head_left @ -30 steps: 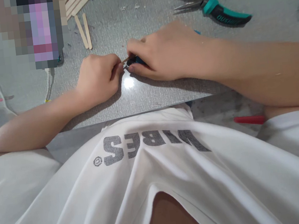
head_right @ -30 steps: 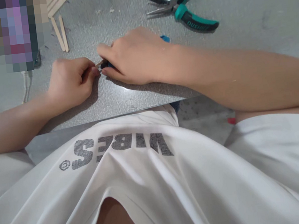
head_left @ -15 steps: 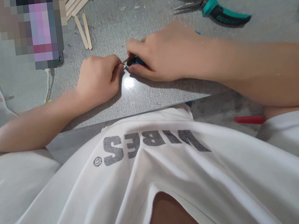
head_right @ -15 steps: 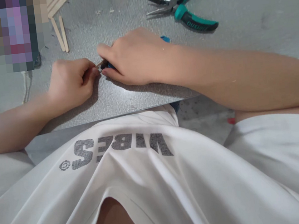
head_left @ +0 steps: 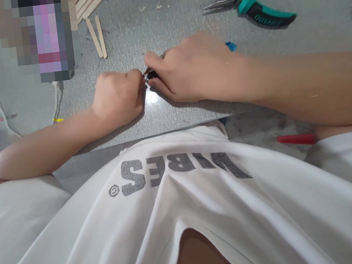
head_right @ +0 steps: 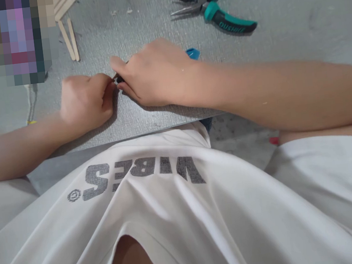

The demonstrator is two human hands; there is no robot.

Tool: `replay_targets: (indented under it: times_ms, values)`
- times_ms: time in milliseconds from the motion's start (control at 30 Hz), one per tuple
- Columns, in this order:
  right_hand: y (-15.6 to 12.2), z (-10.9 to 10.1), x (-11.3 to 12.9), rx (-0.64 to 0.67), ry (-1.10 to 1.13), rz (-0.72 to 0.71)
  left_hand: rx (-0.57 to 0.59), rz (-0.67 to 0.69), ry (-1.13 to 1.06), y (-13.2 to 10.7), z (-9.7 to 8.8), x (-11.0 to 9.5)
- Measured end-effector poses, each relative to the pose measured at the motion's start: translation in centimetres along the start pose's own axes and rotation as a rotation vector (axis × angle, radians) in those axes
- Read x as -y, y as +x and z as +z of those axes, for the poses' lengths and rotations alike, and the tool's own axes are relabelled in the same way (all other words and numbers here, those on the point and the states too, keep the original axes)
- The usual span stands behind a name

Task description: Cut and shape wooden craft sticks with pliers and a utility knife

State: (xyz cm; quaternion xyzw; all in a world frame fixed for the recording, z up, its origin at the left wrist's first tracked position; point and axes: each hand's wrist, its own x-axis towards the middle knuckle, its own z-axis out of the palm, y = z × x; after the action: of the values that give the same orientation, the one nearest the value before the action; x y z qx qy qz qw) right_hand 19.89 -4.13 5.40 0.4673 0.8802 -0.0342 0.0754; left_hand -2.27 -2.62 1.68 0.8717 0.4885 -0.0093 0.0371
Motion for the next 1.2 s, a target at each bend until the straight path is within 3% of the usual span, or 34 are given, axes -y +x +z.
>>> replay_targets:
  times_ms: [433, 800, 1033, 1200]
  values:
    - [0.0, 0.2, 0.4, 0.0, 0.042, 0.017, -0.027, -0.047, -0.122, -0.1, 0.1, -0.1]
    - [0.1, 0.6, 0.4, -0.039, 0.029, 0.0, 0.024, 0.041, 0.262, -0.2, -0.4, -1.2]
    - [0.0, 0.3, 0.4, -0.038, 0.016, -0.014, 0.169, -0.041, 0.312, 0.0, -1.5, -2.1]
    - [0.0, 0.5, 0.4, -0.081, 0.03, -0.023, 0.138, -0.05, 0.235, 0.0, -1.8, -2.2]
